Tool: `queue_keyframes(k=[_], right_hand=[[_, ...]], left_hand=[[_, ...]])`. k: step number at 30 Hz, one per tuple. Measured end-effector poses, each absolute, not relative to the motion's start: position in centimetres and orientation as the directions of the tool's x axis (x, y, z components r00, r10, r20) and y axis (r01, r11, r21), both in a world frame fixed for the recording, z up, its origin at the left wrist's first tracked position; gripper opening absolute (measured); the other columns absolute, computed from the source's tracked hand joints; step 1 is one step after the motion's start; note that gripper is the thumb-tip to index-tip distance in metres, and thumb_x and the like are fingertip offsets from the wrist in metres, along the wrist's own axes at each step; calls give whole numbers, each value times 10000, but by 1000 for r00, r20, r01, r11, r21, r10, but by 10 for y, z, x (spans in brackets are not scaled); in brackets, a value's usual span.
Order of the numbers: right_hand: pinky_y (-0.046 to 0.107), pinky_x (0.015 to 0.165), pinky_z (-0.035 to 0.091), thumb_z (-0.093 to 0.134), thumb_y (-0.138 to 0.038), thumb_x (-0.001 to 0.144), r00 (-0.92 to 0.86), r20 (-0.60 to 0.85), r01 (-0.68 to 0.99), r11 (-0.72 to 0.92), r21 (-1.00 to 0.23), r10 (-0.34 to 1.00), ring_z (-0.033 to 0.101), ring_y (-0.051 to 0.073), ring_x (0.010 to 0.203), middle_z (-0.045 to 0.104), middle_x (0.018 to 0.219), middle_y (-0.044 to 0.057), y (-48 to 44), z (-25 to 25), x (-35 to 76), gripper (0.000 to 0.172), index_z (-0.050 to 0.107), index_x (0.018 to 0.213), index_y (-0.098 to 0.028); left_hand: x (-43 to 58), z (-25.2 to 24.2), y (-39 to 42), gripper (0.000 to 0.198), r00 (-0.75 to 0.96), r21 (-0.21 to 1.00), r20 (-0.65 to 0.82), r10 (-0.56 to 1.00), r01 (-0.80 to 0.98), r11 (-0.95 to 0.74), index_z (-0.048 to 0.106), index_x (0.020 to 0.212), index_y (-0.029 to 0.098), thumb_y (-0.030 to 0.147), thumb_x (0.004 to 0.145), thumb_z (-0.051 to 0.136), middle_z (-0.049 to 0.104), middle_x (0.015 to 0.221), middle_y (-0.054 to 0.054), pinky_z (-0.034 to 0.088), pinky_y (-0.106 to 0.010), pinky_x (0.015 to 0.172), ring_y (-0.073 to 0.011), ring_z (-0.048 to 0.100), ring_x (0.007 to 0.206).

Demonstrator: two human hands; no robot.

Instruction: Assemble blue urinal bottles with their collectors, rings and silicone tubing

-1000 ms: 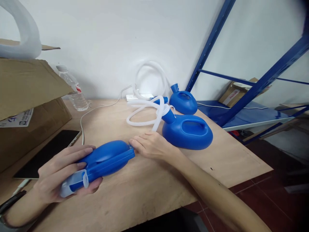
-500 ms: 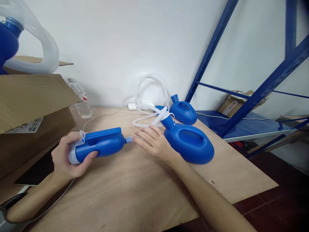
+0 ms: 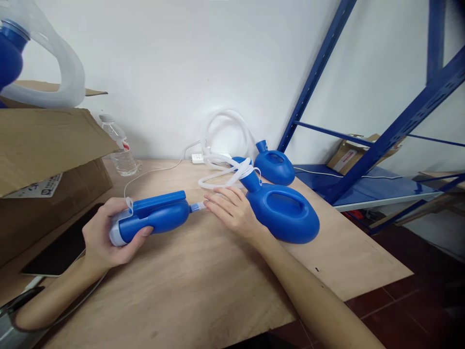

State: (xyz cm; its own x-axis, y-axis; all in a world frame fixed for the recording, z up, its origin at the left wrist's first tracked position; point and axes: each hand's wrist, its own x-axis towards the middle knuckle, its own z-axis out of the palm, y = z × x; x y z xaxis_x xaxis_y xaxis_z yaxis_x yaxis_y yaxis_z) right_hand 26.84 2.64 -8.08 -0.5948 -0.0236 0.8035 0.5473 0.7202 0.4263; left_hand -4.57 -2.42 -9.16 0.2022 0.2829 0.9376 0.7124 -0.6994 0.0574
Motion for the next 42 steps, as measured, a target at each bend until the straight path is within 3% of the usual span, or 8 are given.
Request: queue_keyframes(k=[6,10,13,18,20,26,35,42], right_hand=[[349,888,531,678,-131,993,-556,831,595,696,401,-3,703,210,1058,806,1003,52,31,-83,270,138,745,1086,-207],[312,723,493,697,-167,990,-485,875,624,706,334,15,677,169,809,766,830,29,30,-83,267,53,737,1002,-199],[296,641,491,669,-169,1007,-471,878,604,757,250,86,681,146,714,781,828,27,27,-84,265,77,737,981,-193],[278,711,603,624,-152,1028,-418,884,510,859,35,211,780,168,812,828,945,62,18,-93,256,140,744,1099,-160],[288,769,633,625,-181,1033,-427,874,483,875,6,230,795,180,875,833,1003,69,15,-95,253,158,748,1131,-165],[303,775,617,688,-208,998,-509,846,524,836,159,159,780,201,910,822,1027,87,12,-94,253,165,762,1131,-147],[285,631,495,678,-151,991,-556,825,635,693,341,104,672,149,728,764,849,25,18,-88,255,103,744,941,-213],[279,738,575,685,-190,1001,-563,826,564,721,402,-20,717,158,836,792,952,43,22,-79,262,80,753,1043,-194]], left_hand=[[-45,-91,-24,498,188,74,937,294,715,-695,555,1221,216,279,786,789,680,941,-49,542,-324,643,-215,672,731],[-44,-91,-25,503,195,64,939,284,711,-700,555,1230,203,279,791,790,665,938,-50,535,-314,628,-205,662,713],[-43,-90,-25,512,205,50,941,268,701,-711,552,1230,198,270,788,800,655,939,-45,533,-299,623,-194,657,711],[-41,-89,-24,476,208,56,939,275,693,-718,546,1215,201,284,812,786,641,930,-32,525,-274,614,-174,645,708],[-41,-89,-23,466,198,43,946,256,708,-705,553,1211,202,303,821,786,646,934,-33,531,-274,624,-172,646,714],[-41,-90,-23,468,172,42,955,242,729,-684,553,1223,221,344,831,776,654,938,-28,543,-279,641,-176,657,733],[-35,-91,-29,482,191,83,932,309,716,-693,542,1192,241,270,777,786,655,904,-10,529,-283,616,-178,644,696],[-36,-91,-27,488,220,40,931,292,731,-681,530,1205,230,276,791,783,635,903,-12,514,-270,621,-166,615,692]])
